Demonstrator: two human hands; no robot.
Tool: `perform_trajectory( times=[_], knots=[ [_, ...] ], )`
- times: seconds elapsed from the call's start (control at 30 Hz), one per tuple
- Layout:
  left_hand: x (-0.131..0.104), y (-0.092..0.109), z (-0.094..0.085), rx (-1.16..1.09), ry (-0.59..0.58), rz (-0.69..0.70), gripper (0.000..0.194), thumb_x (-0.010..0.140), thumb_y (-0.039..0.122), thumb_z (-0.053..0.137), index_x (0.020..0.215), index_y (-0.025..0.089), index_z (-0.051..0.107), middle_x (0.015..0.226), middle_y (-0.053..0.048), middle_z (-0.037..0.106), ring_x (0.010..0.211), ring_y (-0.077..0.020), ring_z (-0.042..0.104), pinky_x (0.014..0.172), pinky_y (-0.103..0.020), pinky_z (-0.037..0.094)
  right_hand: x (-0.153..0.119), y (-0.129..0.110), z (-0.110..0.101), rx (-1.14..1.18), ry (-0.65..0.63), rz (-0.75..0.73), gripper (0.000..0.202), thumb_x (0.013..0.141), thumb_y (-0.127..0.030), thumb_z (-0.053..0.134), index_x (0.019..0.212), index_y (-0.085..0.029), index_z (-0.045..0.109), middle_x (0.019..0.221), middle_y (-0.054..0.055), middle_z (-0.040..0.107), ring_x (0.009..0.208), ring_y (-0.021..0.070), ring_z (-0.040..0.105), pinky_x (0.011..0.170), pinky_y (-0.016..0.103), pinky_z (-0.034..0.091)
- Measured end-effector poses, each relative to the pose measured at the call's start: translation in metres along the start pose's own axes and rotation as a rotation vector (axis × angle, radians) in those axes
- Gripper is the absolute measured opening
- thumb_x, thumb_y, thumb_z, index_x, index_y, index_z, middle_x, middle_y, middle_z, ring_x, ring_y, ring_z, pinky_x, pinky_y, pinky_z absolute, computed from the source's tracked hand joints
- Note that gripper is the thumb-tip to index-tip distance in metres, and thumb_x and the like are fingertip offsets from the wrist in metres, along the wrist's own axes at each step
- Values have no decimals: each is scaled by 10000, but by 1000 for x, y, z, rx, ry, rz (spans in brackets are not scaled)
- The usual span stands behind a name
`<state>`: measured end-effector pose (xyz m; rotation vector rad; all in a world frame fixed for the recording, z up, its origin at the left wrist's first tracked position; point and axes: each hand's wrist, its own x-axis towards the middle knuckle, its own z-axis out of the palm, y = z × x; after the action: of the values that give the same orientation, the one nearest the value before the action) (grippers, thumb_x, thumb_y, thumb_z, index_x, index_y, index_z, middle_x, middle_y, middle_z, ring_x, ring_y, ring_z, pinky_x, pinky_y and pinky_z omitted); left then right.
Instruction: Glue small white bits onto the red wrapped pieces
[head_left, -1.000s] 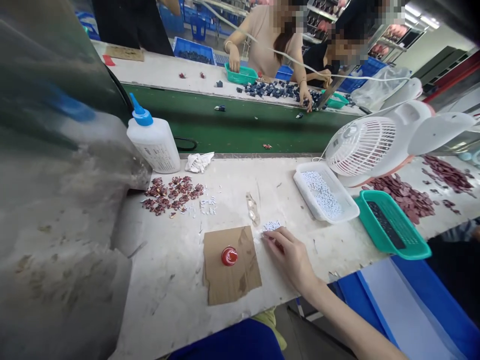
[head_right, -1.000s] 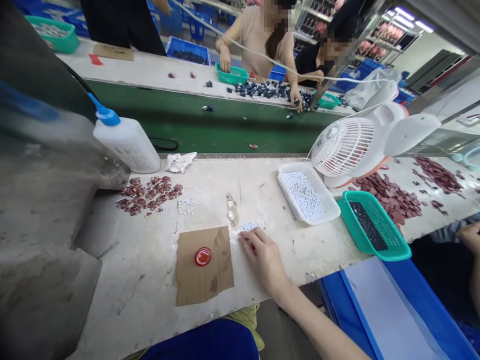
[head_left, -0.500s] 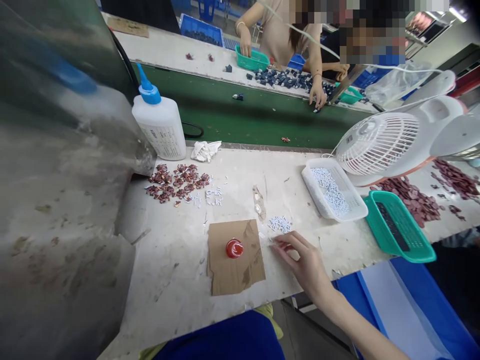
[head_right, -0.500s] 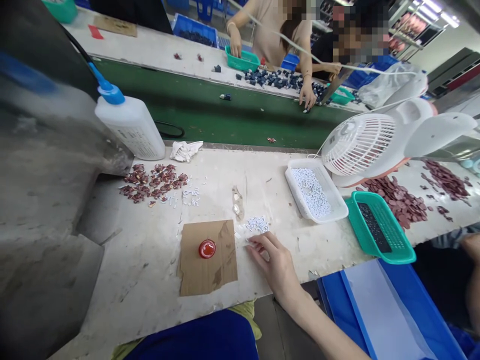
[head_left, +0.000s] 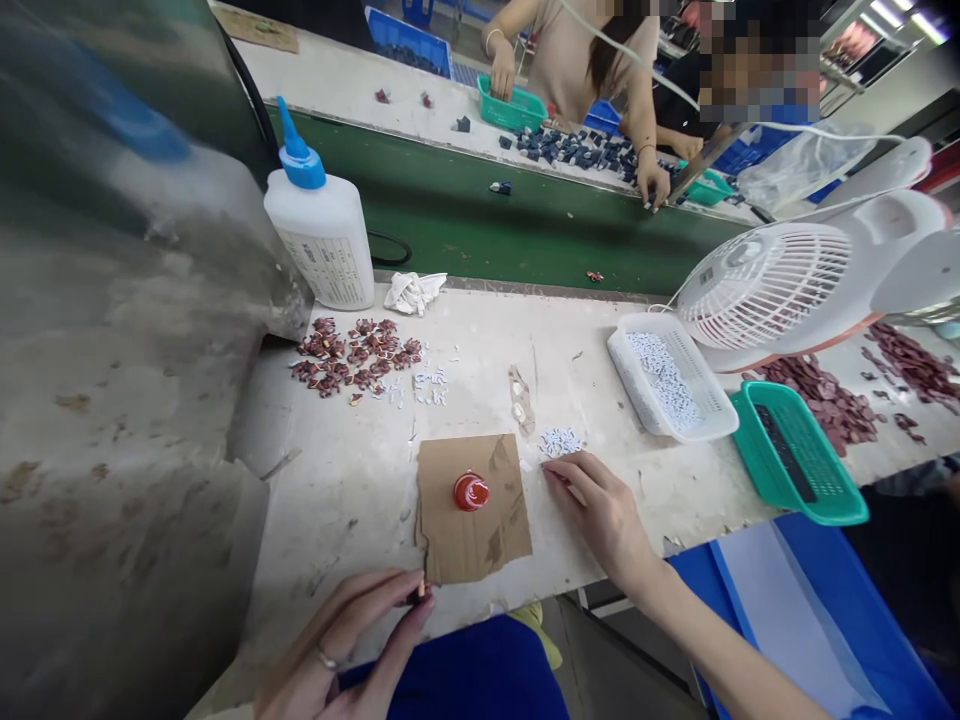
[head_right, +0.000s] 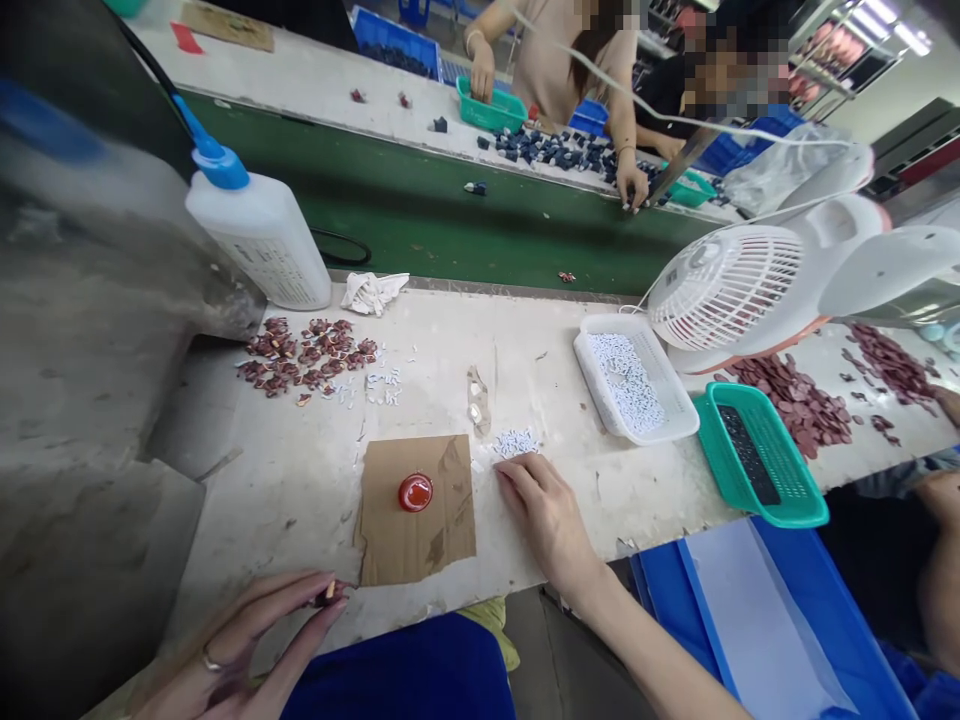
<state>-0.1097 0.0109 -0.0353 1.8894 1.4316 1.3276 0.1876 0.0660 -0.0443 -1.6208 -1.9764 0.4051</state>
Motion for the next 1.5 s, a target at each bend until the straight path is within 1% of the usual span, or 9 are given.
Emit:
perform_trajectory(
  times=[0.1, 0.2, 0.37, 0.5, 1.0, 1.1, 1.2, 1.33, 1.5],
  knots=[
    [2, 1, 4, -22, -11, 18, 283, 866, 33, 691, 1102, 187, 661, 1016, 9, 700, 945, -53, 675, 928, -145, 530, 2, -9, -2, 64, -12, -10, 185, 1065, -255, 510, 1036, -216, 689, 994, 96, 696, 872, 239, 680, 732, 369, 560],
    [7, 5, 5, -23, -28, 38, 307, 859, 23, 698, 1121, 178, 664, 1029, 3, 696, 952, -52, 671, 917, -152, 539, 6, -28, -2, 155, -57, -39, 136, 1048, -225, 552, 1008, -225, 682, 960, 63, 709, 857, 209, 689, 733, 336, 570],
    [14, 9, 6, -4, -57, 73, 304, 867, 37, 698, 1124, 194, 657, 1030, 33, 716, 938, -27, 677, 910, -109, 532, 13, -54, 8, 319, -94, -114, 139, 1021, -171, 607, 1062, -234, 723, 970, 49, 728, 864, 188, 696, 749, 315, 582],
    [13, 5, 7, 10, -58, 81, 286, 884, 78, 700, 1143, 186, 646, 1028, 35, 739, 920, -24, 698, 900, -90, 533, 17, -59, 14, 345, -93, -124, 194, 1013, -118, 601, 1095, -226, 739, 1021, 65, 725, 898, 189, 697, 762, 322, 582],
    [15, 0, 4, 1, -41, 91, 330, 850, 30, 715, 1138, 185, 666, 1026, 26, 732, 915, -33, 694, 929, -110, 533, 18, -61, 11, 320, -82, -100, 188, 1014, -146, 587, 1059, -237, 746, 983, 64, 720, 857, 195, 692, 730, 333, 589],
    [14, 2, 6, -10, -39, 73, 376, 836, 22, 728, 1168, 181, 655, 1039, 27, 730, 922, -32, 693, 934, -110, 534, 17, -70, 5, 422, -49, -64, 188, 977, -121, 638, 1041, -244, 763, 950, 51, 738, 848, 191, 701, 723, 324, 601],
    [15, 6, 9, -43, -46, 74, 373, 830, 18, 730, 1152, 183, 641, 1036, 32, 724, 940, -39, 692, 922, -130, 551, 15, -87, -4, 577, -86, -20, 196, 940, -108, 684, 1019, -257, 784, 924, 40, 767, 826, 189, 720, 700, 321, 617],
    [18, 15, 11, -78, -51, 75, 350, 838, -1, 706, 1124, 190, 644, 1034, 36, 724, 953, -45, 692, 897, -144, 570, 13, -110, -12, 709, -123, -38, 208, 930, -99, 698, 1012, -267, 790, 944, 37, 787, 860, 191, 750, 742, 334, 644],
    [19, 22, 10, -111, -52, 55, 380, 836, -32, 691, 1128, 208, 655, 1043, 48, 719, 963, -45, 684, 890, -165, 572, 13, -115, -10, 756, -157, -22, 170, 938, -120, 701, 1014, -246, 785, 954, 43, 786, 842, 175, 750, 726, 304, 636]
  ],
)
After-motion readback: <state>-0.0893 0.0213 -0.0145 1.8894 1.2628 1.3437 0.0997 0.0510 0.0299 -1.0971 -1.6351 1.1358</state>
